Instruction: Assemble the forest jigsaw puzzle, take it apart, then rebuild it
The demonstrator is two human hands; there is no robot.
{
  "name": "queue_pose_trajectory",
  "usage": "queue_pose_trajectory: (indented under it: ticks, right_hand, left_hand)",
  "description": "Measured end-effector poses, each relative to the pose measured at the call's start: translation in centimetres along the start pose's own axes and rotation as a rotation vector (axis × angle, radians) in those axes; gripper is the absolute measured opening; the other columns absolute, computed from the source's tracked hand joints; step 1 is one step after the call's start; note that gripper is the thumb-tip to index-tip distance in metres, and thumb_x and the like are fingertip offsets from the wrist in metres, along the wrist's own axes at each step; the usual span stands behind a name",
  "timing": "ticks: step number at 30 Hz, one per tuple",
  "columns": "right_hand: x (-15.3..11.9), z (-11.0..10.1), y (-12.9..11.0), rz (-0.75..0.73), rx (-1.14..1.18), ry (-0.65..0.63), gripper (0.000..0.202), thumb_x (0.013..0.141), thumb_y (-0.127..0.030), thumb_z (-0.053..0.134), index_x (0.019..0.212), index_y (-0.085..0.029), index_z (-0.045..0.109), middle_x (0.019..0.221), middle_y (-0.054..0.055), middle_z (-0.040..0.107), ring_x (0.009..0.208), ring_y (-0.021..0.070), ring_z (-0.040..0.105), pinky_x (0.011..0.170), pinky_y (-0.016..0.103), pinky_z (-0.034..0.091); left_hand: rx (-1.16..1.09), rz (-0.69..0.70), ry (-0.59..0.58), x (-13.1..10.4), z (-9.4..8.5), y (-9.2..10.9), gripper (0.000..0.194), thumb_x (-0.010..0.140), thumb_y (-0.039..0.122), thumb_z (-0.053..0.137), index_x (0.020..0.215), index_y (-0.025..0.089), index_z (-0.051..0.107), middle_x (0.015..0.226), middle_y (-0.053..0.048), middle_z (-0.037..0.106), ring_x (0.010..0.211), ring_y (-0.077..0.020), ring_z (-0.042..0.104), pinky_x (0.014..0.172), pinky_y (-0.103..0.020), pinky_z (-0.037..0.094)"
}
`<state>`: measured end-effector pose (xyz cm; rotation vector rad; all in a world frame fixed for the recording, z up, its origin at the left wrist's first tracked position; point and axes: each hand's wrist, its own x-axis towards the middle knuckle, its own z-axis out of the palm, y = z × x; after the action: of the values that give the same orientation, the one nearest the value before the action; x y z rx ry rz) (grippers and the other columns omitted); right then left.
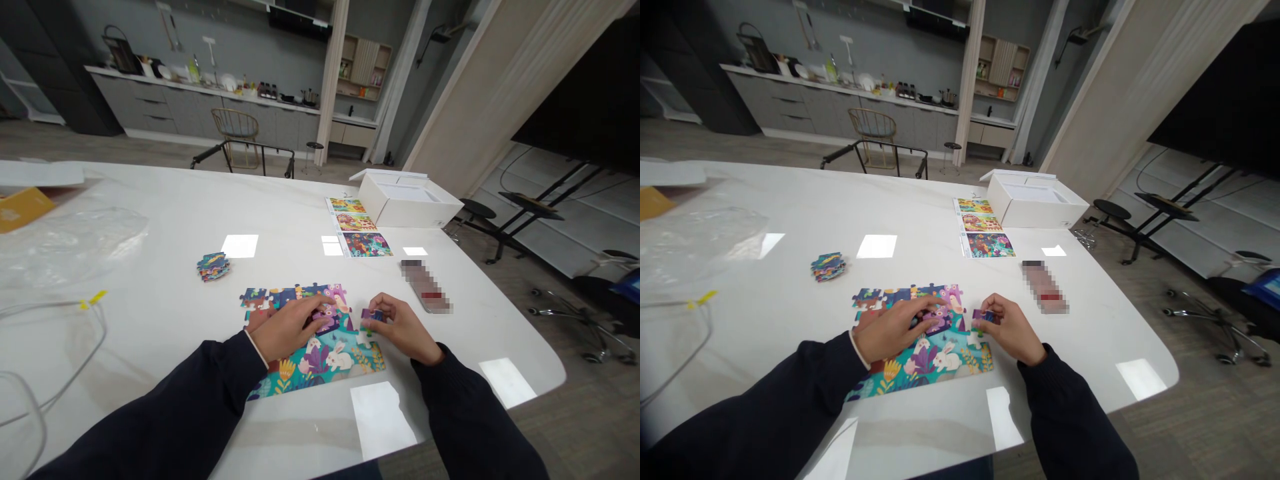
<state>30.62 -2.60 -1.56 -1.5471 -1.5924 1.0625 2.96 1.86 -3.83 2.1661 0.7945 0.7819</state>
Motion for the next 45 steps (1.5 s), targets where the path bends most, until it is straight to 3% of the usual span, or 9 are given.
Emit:
queue_pose_trajectory:
  ticks: [4, 8, 12, 15, 19, 23, 29, 38, 45]
  right_hand:
    - [1.3, 0.0, -1.0, 0.024, 0.224, 0.057, 0.041, 0.070, -0.052, 0.089, 0.086, -0.019, 0.069, 0.079, 0.004, 0.074, 0.063, 0.0185, 0.066, 0.057, 0.033, 0.056]
    - [2.7, 1.9, -3.0, 0.002, 0.298, -0.127, 0.041, 0.075, -0.052, 0.085, 0.096, -0.018, 0.079, 0.090, 0.007, 0.078, 0.068, 0.0207, 0.073, 0.066, 0.038, 0.065]
    - [3.4, 4.3, -4.1, 0.022, 0.435, -0.193, 0.049, 0.074, -0.053, 0.086, 0.108, -0.018, 0.078, 0.089, 0.006, 0.079, 0.073, 0.0225, 0.076, 0.079, 0.044, 0.066]
    - [2.9, 4.2, -4.3, 0.010, 0.494, -0.186, 0.060, 0.080, -0.055, 0.081, 0.128, -0.020, 0.071, 0.099, 0.007, 0.080, 0.091, 0.0257, 0.077, 0.094, 0.050, 0.062]
    - [-0.3, 1.6, -3.9, -0.122, 0.126, -0.078, 0.045, 0.089, -0.050, 0.074, 0.126, -0.025, 0.072, 0.124, 0.012, 0.073, 0.116, 0.0305, 0.069, 0.103, 0.052, 0.056]
    - [-4.9, -0.3, -1.9, -0.201, -0.344, -0.158, 0.053, 0.077, -0.040, 0.088, 0.127, -0.027, 0.073, 0.129, 0.013, 0.066, 0.122, 0.0336, 0.061, 0.110, 0.054, 0.049]
    - [-7.1, 0.4, 0.0, -0.197, -0.400, -0.099, 0.042, 0.079, -0.027, 0.084, 0.119, -0.026, 0.071, 0.126, 0.010, 0.059, 0.122, 0.0307, 0.057, 0.108, 0.049, 0.047]
    - [-5.4, 0.4, -1.2, 0.029, -0.280, -0.101, 0.037, 0.066, -0.015, 0.086, 0.091, -0.022, 0.061, 0.090, -0.001, 0.064, 0.083, 0.0186, 0.059, 0.077, 0.033, 0.049]
    - [-3.5, -1.5, -1.1, 0.117, 0.125, -0.132, 0.031, 0.079, -0.042, 0.083, 0.088, -0.019, 0.064, 0.079, 0.001, 0.069, 0.068, 0.0157, 0.064, 0.063, 0.030, 0.052]
  left_hand:
    - [-0.278, -0.069, 0.072, 0.1, 0.0, -0.4, 0.030, 0.095, 0.035, 0.071, 0.122, 0.023, 0.068, 0.102, -0.004, 0.076, 0.092, -0.0193, 0.073, 0.088, -0.033, 0.060]
    - [-0.463, -0.136, 0.130, 0.3, 0.0, -0.1, 0.029, 0.093, 0.035, 0.072, 0.116, 0.018, 0.068, 0.096, -0.005, 0.072, 0.083, -0.0166, 0.070, 0.080, -0.031, 0.061]
    - [-0.497, -0.163, 0.211, 0.4, 0.1, 0.0, 0.026, 0.094, 0.034, 0.071, 0.114, 0.019, 0.064, 0.104, -0.006, 0.070, 0.091, -0.0170, 0.070, 0.081, -0.029, 0.060]
    - [-0.470, -0.218, 0.285, 0.5, -0.1, -0.3, 0.029, 0.092, 0.037, 0.073, 0.112, 0.018, 0.064, 0.092, -0.003, 0.068, 0.079, -0.0147, 0.068, 0.070, -0.026, 0.059]
    - [-0.446, -0.220, 0.242, 0.4, -0.4, -0.4, 0.035, 0.094, 0.040, 0.070, 0.122, 0.019, 0.066, 0.098, -0.005, 0.070, 0.080, -0.0156, 0.070, 0.073, -0.028, 0.061]
    - [-0.386, -0.148, 0.119, 0.0, -0.3, 0.0, 0.035, 0.096, 0.038, 0.066, 0.124, 0.018, 0.069, 0.116, -0.010, 0.073, 0.105, -0.0224, 0.070, 0.095, -0.036, 0.060]
    - [-0.315, -0.144, -0.103, -0.4, 0.1, 0.3, 0.034, 0.095, 0.039, 0.065, 0.123, 0.021, 0.070, 0.122, -0.009, 0.073, 0.111, -0.0231, 0.069, 0.096, -0.036, 0.059]
    - [-0.233, -0.119, -0.136, -0.4, 0.0, 0.0, 0.035, 0.095, 0.040, 0.063, 0.124, 0.021, 0.070, 0.120, -0.009, 0.073, 0.104, -0.0224, 0.070, 0.092, -0.035, 0.059]
    - [-0.345, -0.134, -0.064, -0.2, 0.2, 0.1, 0.032, 0.093, 0.035, 0.067, 0.121, 0.019, 0.071, 0.115, -0.009, 0.074, 0.102, -0.0211, 0.070, 0.094, -0.036, 0.059]
